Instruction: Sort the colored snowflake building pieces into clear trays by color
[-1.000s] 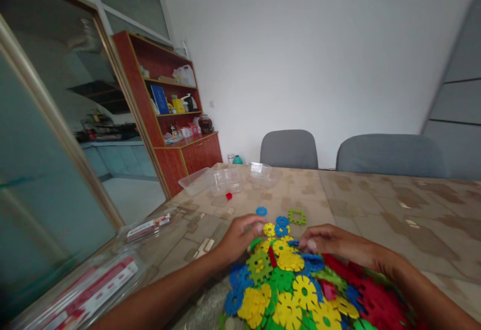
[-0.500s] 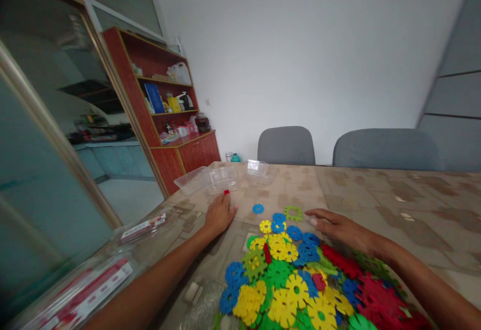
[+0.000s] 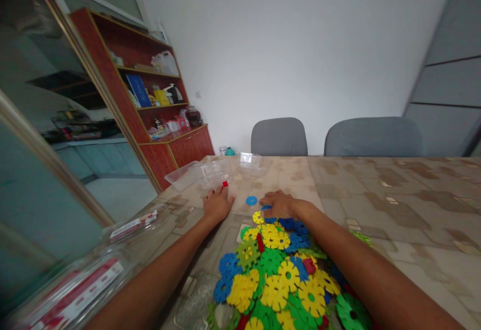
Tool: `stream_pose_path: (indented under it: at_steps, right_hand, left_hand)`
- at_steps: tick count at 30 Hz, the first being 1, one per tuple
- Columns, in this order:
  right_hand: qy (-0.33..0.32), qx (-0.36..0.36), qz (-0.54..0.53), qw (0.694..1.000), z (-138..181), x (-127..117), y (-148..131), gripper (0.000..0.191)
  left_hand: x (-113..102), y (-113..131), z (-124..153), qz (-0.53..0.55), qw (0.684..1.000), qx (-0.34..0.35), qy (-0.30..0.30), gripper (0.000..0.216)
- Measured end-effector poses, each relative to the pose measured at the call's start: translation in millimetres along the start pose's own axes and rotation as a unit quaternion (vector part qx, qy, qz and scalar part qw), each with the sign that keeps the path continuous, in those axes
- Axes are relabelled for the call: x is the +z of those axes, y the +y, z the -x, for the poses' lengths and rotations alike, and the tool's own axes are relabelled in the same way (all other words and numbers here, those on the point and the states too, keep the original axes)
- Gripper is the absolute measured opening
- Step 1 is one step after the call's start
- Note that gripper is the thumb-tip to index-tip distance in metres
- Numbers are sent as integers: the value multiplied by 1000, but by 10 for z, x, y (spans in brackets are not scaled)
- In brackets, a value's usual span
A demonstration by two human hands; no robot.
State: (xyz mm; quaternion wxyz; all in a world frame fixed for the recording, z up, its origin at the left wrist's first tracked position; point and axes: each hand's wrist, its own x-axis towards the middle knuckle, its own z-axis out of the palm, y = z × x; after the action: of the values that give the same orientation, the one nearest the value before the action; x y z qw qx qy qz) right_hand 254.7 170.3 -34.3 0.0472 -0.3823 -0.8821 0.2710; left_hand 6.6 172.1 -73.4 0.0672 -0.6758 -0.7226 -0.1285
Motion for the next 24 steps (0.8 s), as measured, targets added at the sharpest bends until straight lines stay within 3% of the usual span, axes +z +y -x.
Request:
stream_pose_path:
  at_steps: [4, 9, 14, 18, 21, 24]
  right_hand:
    - [-25, -33, -6, 999, 85, 0, -211, 41]
    - [-51, -68, -65, 994, 411, -93, -402, 39]
    - [28, -6, -85, 996, 568, -199, -284, 54]
    - [87, 17, -80, 993, 685, -254, -164, 55]
    - [126, 31, -87, 988, 972, -273, -8, 60]
    - [201, 95, -84, 971, 1431, -207, 271, 64]
  left_hand:
    - [-59, 11, 62, 34, 997, 65, -4, 45]
    - [-104, 14, 95, 64, 990, 126, 17, 34]
    - [-75, 53, -32, 60, 990, 122, 28, 36]
    - [-63, 132, -148, 60, 994, 88, 29, 33]
    - [-78, 150, -198, 80, 994, 72, 18, 32]
    - [-115, 164, -162, 127, 987, 98, -14, 28]
